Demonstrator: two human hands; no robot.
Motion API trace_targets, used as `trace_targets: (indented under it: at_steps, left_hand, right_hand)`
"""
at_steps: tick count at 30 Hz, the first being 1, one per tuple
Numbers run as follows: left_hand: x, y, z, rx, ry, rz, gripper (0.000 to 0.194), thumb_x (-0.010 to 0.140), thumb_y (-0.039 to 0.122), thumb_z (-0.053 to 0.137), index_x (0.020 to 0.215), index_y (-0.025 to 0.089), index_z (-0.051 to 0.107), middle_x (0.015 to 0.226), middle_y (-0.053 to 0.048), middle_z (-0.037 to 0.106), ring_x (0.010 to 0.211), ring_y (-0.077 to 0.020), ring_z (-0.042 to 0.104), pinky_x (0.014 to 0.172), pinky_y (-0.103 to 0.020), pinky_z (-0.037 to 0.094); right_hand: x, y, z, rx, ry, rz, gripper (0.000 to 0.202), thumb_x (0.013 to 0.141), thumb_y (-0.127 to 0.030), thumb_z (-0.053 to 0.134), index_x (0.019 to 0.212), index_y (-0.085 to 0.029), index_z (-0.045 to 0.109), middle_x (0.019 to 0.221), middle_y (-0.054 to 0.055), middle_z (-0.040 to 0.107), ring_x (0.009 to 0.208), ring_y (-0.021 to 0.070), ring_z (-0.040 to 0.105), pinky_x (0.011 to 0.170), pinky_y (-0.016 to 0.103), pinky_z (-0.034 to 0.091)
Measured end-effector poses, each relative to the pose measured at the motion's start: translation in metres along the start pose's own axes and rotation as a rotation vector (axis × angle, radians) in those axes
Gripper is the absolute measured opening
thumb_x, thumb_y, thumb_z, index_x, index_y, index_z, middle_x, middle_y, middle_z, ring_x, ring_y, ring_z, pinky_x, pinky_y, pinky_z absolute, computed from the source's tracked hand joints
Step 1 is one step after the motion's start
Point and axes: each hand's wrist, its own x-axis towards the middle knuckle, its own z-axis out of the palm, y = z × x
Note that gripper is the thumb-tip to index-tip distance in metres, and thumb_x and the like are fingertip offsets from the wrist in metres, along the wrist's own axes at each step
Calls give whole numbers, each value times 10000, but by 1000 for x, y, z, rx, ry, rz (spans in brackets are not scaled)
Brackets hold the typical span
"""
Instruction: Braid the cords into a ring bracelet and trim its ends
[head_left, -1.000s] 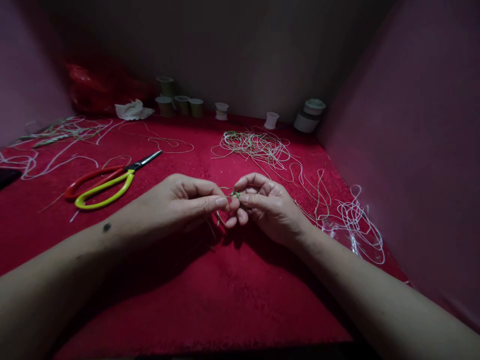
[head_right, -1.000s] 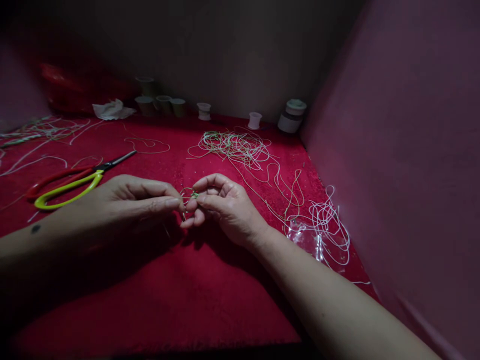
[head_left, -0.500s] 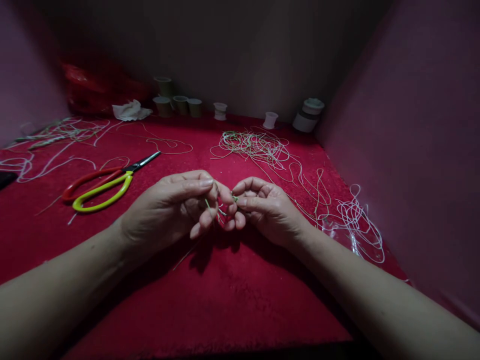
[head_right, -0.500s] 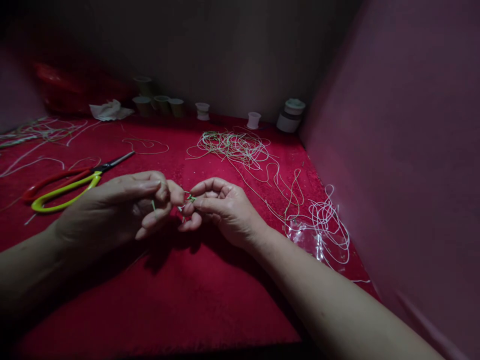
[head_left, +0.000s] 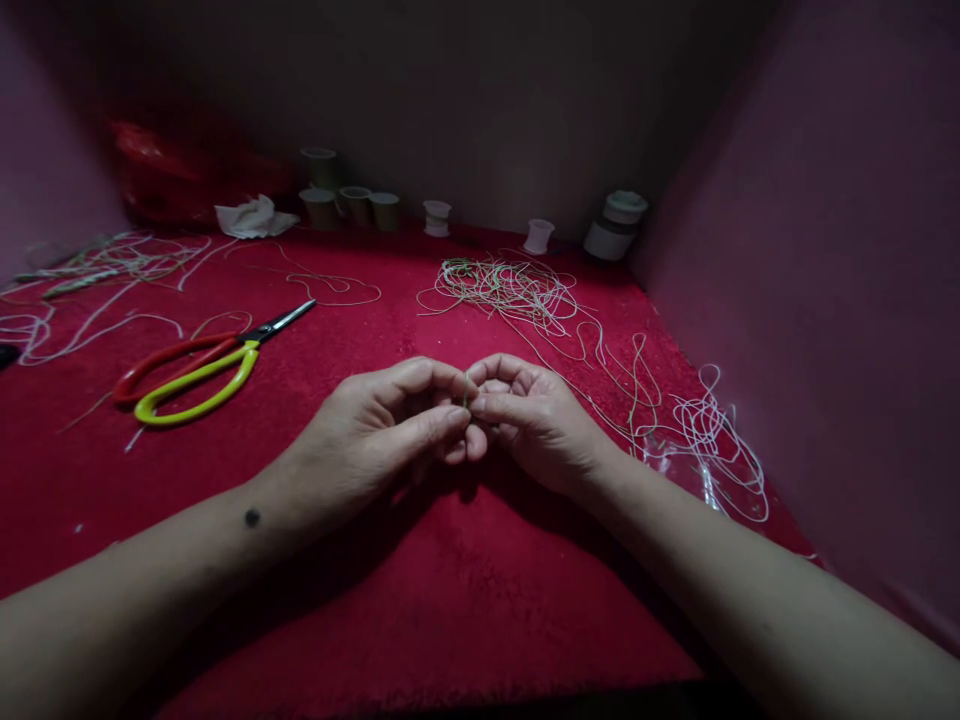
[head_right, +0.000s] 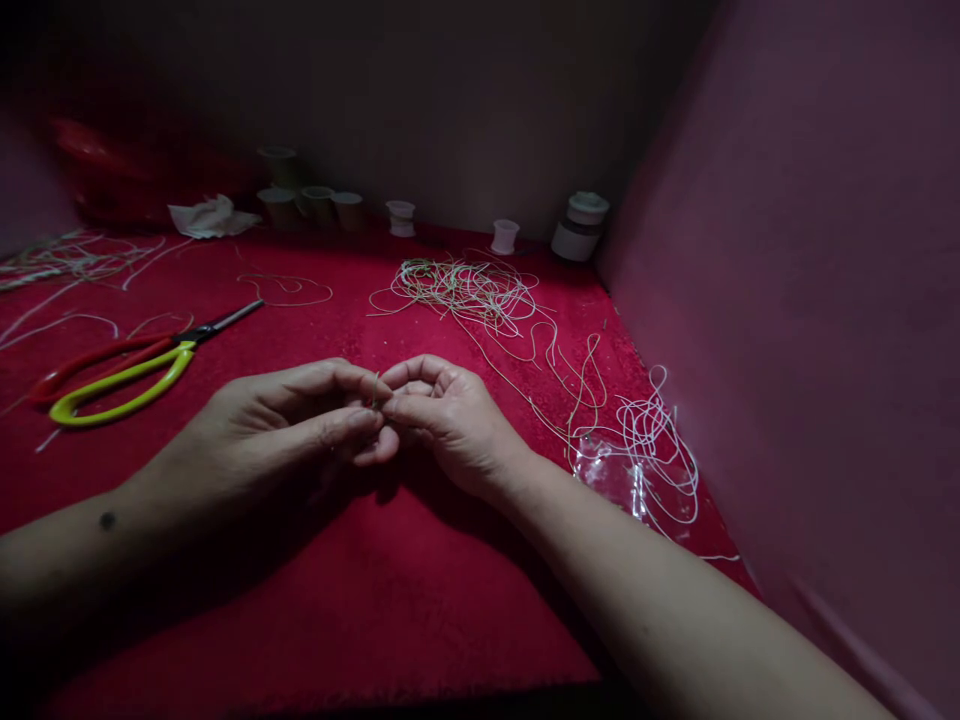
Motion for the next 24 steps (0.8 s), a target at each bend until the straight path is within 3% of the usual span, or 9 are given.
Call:
trace_targets:
  at_steps: [4, 9, 14, 20, 24]
  left_hand:
    - [-1, 1, 2, 86, 98, 54, 93, 843, 205, 613, 765, 160, 633, 563, 15, 608, 469, -65, 513, 435, -127, 401]
    - [0, -3, -2, -41, 14, -56, 143, 844, 315, 624, 773, 194, 599, 547, 11, 591, 473, -121, 557, 437, -195, 430]
    - [0, -4, 0, -266, 37, -153, 138, 813, 265, 649, 729, 186, 573, 485, 47, 485, 407, -73, 440, 428, -176, 398]
    - [-2, 0, 2, -344, 23, -280, 179, 735, 258, 711, 681, 164, 569, 561, 11, 550, 489, -84, 507, 482, -179, 432]
    - [-5, 0, 1, -352, 3, -358, 218, 697, 269, 744, 667, 155, 561, 577, -13, 582, 483, -83, 498, 439, -154, 385]
  right_hand:
    - [-1, 0, 3, -67, -6, 44, 184, 757, -187, 667, 879, -161, 531, 631, -1, 666, 546, 130, 672, 495, 186, 483]
    - [-3, -3, 8, -93, 37, 55, 130, 757, -143, 624, 846, -160, 531, 639, -15, 656, 530, 118, 670, 483, 177, 498]
    - [-6, -5, 14, -140, 60, 51, 113, 719, -95, 576, 792, -168, 529, 614, -41, 638, 490, 100, 650, 457, 171, 507]
    - [-7, -4, 16, -229, 76, 53, 115, 666, -96, 560, 754, -167, 542, 575, -51, 618, 493, 113, 657, 429, 166, 499]
    - [-6, -2, 14, -293, 65, 52, 102, 655, -112, 569, 740, -165, 549, 568, -50, 603, 475, 112, 643, 407, 168, 490]
